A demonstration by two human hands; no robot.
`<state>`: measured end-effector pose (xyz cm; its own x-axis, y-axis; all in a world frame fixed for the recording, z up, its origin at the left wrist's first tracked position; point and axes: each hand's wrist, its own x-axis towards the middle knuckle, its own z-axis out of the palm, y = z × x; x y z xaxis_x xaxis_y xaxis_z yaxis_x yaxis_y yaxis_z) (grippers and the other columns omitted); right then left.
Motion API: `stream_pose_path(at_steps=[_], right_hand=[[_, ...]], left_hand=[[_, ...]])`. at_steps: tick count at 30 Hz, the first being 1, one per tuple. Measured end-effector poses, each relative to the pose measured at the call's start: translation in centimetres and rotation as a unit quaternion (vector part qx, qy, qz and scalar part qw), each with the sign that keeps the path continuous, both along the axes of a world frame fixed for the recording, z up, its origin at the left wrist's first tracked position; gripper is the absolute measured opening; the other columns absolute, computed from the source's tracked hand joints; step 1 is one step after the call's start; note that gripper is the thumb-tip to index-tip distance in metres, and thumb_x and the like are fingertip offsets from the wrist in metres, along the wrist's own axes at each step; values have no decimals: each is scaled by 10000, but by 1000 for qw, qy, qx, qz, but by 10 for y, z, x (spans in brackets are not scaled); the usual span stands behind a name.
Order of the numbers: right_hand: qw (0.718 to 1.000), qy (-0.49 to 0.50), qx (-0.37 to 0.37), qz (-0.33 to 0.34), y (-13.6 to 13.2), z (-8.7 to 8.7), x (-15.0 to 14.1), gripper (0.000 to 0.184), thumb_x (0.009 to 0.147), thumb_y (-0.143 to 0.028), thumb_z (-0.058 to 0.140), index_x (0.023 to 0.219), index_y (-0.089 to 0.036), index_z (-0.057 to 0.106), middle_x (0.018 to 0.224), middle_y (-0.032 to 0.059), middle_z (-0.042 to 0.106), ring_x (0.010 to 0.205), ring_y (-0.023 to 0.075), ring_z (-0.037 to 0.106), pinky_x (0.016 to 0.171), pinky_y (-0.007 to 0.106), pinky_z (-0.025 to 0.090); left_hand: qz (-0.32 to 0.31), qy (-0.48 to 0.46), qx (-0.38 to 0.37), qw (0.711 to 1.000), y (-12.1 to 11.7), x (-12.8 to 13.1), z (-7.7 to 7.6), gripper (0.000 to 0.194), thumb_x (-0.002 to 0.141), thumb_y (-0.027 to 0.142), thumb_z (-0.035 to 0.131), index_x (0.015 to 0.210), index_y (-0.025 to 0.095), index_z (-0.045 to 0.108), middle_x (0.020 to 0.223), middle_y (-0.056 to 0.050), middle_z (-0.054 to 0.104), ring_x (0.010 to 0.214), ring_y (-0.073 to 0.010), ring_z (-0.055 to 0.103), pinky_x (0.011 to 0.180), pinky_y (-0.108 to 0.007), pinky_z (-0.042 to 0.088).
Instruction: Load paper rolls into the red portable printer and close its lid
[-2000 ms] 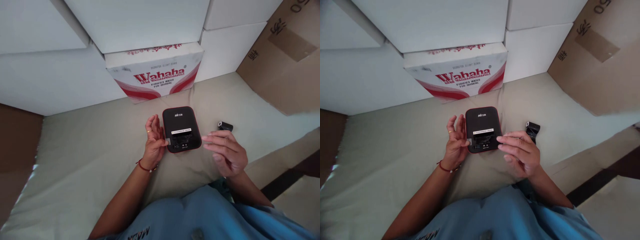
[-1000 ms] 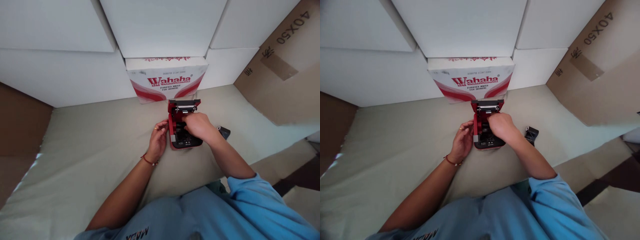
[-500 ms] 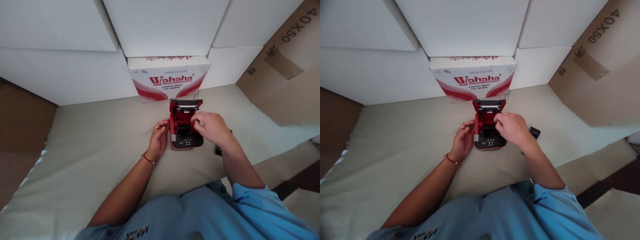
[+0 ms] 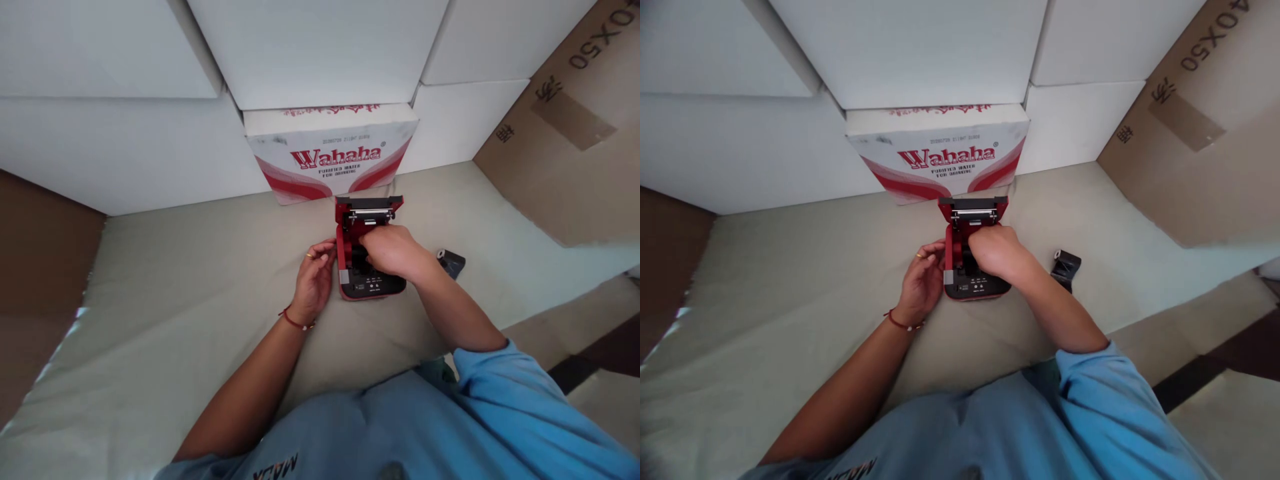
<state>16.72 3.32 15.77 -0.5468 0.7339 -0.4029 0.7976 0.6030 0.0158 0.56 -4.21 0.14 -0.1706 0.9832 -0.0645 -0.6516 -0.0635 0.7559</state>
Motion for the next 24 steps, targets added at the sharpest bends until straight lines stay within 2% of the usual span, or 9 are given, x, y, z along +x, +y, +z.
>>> stream_pose_path(at_steps=[3,6,9,12,15,16,20,22,24], right_hand=[[998,42,25,-35,-12,4,10,348,979,-194,612,1280,-162,782,1235,190,830,1097,360,794,839,398,575],[971,224,51,-71,-33,12,40,352,997,-333,612,1263,-186,789,1185,137,823,1000,299,782,849,388,592],[891,445,17,-81,-52,14,92,389,1031,-447,607,1309,-251,798,1126,76,825,947,247,769,807,351,605],[812,531,-30,-240,-60,-2,147,393,1015,-514,673,1295,-284,825,1037,52,831,806,215,742,669,319,583],[732,547,-88,-396,-58,-30,180,440,896,-587,751,1114,-224,869,739,32,736,523,159,542,459,290,420],[724,540,-107,-416,-57,-39,184,467,866,-614,750,1054,-204,871,687,28,706,489,150,494,434,287,377],[778,466,-170,-386,-53,-66,178,534,897,-680,680,1002,-192,871,728,40,744,569,177,594,492,285,436],[807,447,-118,-368,-51,-75,175,502,937,-650,670,1069,-211,874,854,55,814,724,215,703,635,324,548],[825,434,4,-362,-50,-83,179,474,979,-603,642,1142,-218,864,999,81,857,879,255,763,817,391,607]], left_hand=[[1,7,0,1000,-1,1,1,272,855,393,886,1067,248,796,1304,-64,759,1204,-232,708,1162,-419,529],[3,7,-2,1000,-1,1,2,264,855,378,877,1071,249,796,1318,-68,756,1209,-238,707,1165,-427,527],[-2,7,-8,1000,-2,1,2,260,854,367,877,1075,252,800,1351,-72,745,1248,-244,697,1178,-425,520],[0,9,-16,1000,-3,0,2,269,850,364,884,1081,254,803,1367,-72,739,1285,-251,684,1198,-434,514],[1,14,-20,1000,-4,0,4,262,850,358,885,1078,258,803,1377,-65,737,1323,-265,675,1234,-459,502],[0,17,-19,1000,-4,0,4,260,853,359,882,1078,258,802,1383,-65,737,1327,-268,676,1239,-464,501],[-2,26,-10,1000,-5,0,6,283,865,388,873,1102,254,796,1386,-72,745,1306,-258,696,1230,-447,509],[-1,24,-6,1000,-6,1,8,328,864,422,874,1136,258,794,1374,-71,749,1315,-255,691,1230,-431,506],[2,25,4,1000,-9,2,10,398,841,454,887,1182,274,787,1382,-61,738,1342,-256,669,1231,-414,503]])
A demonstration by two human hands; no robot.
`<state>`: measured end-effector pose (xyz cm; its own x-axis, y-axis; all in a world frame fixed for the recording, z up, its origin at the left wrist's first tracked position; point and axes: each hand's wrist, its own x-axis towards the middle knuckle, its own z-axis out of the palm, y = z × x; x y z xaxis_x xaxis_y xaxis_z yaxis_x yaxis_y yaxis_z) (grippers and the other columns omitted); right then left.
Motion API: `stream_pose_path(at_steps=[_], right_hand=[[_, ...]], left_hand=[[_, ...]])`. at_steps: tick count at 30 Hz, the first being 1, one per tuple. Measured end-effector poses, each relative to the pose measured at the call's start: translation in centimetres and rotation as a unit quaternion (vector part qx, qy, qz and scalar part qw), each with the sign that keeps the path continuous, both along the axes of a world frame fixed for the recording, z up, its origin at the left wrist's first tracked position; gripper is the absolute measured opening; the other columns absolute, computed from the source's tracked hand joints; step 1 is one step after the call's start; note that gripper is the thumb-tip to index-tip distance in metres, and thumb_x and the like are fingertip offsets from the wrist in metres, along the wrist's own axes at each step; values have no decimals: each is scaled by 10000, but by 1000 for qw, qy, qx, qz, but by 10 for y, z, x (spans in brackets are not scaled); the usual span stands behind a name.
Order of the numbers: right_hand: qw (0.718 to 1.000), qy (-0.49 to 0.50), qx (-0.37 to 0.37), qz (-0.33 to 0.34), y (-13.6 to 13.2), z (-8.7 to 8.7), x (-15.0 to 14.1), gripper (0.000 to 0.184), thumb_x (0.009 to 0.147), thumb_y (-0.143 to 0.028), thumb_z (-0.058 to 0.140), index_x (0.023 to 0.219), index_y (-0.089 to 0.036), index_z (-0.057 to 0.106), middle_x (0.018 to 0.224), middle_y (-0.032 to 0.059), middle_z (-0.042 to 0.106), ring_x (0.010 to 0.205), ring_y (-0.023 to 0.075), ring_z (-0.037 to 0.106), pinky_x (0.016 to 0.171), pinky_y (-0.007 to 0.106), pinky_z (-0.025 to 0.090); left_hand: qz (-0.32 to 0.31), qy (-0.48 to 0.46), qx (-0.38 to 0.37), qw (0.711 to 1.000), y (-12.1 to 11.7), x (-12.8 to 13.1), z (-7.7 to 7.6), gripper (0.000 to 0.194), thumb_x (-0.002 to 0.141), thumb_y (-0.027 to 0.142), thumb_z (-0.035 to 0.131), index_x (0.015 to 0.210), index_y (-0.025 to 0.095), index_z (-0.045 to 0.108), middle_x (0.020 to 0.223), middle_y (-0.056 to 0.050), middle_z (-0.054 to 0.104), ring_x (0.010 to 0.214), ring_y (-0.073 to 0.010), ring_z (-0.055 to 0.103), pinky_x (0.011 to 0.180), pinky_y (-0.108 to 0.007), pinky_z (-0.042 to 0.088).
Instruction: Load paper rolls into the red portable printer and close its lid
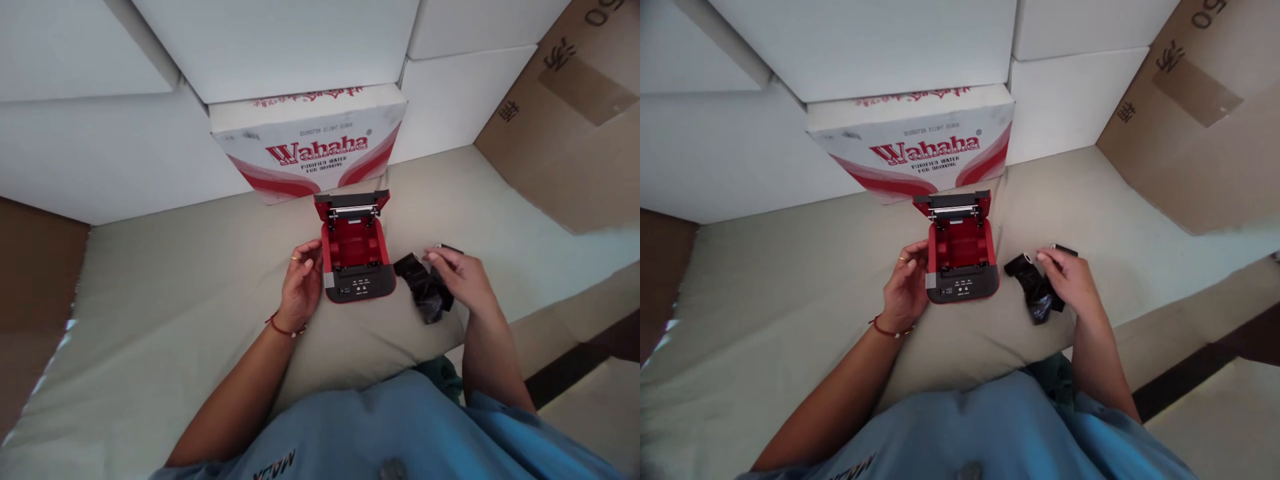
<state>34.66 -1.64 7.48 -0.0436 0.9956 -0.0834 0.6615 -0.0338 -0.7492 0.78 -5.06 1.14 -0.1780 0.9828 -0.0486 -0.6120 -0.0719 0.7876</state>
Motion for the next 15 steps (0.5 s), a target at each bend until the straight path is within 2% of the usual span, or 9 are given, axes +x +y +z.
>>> stream_pose_path(at_steps=[2,3,7,10,12,15], right_hand=[[993,-81,85,-25,2,-8,13,444,1003,-528,601,1197,-214,848,1150,114,860,983,290,782,932,460,611],[988,-114,102,-19,4,-12,21,424,990,-477,604,1226,-213,838,1234,129,845,1016,303,784,953,484,613],[974,-207,84,23,9,-26,45,497,933,-310,597,1393,-227,767,1480,142,743,1039,304,784,961,509,627],[963,-259,63,-23,17,-31,45,504,968,-331,573,1415,-187,754,1419,179,762,1051,328,781,968,519,619],[952,-298,47,-50,23,-29,42,491,966,-375,594,1369,-163,778,1345,202,784,1078,367,773,940,526,608],[951,-305,26,-44,24,-8,53,425,923,-441,667,1231,-197,829,1127,155,834,945,360,773,813,485,589]], left_hand=[[-3,12,14,1000,-3,2,2,487,800,462,912,1238,301,772,1422,-46,711,1384,-261,636,1231,-405,500],[-7,20,21,1000,-4,2,3,534,779,459,925,1266,314,761,1441,-39,697,1403,-265,621,1229,-405,500],[-33,35,25,999,-6,2,6,644,727,431,960,1325,339,740,1476,-19,672,1422,-259,602,1207,-382,505],[-40,36,24,998,-5,0,5,656,726,432,969,1333,346,738,1511,-17,654,1429,-256,594,1209,-376,504],[-42,39,23,998,-6,-1,4,660,729,444,969,1337,340,734,1516,-27,653,1420,-262,599,1199,-386,515],[-43,34,15,998,-6,-1,3,653,726,437,970,1325,329,735,1495,-33,665,1392,-255,614,1165,-379,534]])
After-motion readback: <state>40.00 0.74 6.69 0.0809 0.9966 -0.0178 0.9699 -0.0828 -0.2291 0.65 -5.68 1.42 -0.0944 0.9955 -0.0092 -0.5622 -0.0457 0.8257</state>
